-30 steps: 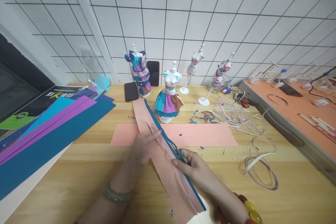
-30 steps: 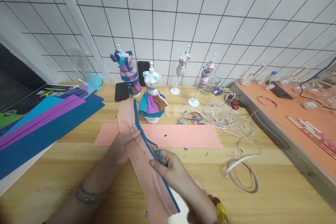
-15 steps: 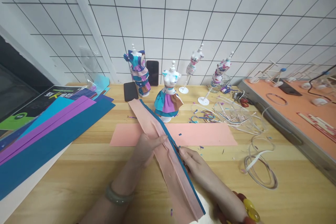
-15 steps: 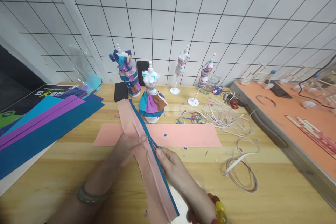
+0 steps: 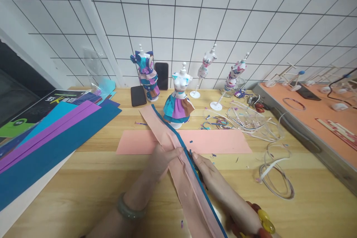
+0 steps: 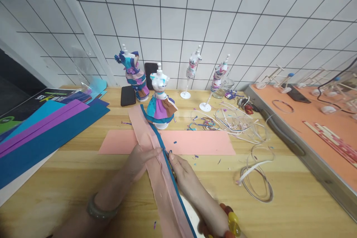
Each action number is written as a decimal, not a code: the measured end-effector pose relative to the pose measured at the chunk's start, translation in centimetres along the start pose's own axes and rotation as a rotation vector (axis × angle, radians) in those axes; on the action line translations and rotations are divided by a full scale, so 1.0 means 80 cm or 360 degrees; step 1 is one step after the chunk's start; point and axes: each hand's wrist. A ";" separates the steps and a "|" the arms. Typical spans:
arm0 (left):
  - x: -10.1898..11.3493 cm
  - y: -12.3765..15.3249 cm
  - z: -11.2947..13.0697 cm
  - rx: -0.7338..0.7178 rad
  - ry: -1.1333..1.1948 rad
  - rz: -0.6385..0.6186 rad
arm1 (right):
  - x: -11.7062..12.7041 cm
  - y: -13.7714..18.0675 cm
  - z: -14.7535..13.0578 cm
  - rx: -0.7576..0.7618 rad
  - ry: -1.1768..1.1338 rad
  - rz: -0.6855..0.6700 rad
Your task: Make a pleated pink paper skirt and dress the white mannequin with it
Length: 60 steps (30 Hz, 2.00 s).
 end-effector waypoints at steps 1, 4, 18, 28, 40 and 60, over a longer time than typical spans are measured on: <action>0.001 0.000 -0.002 0.0001 -0.0011 0.0003 | 0.000 0.000 0.000 0.0003 -0.0002 0.0010; 0.003 -0.002 -0.009 -0.0006 0.0019 -0.0026 | -0.001 -0.001 -0.001 -0.0019 -0.0041 0.0067; 0.016 -0.010 0.016 -0.0046 0.0156 0.0169 | 0.000 -0.007 0.000 -0.0237 -0.0075 0.0187; 0.040 -0.023 0.038 -0.0194 0.0360 0.0172 | 0.031 -0.017 -0.002 -0.0188 -0.0306 0.0283; 0.049 -0.026 0.048 -0.0241 0.0415 0.0234 | 0.060 -0.023 -0.018 -0.0059 -0.0570 0.0618; 0.007 -0.003 0.017 0.0089 0.0026 0.0099 | 0.002 0.006 -0.007 -0.0226 -0.0054 -0.0164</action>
Point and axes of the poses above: each hand's wrist, its own y-axis away from the middle knuckle, its own x-axis out of the back of the hand, z = x × y, and after that the axes turned 9 degrees about -x, right-handed
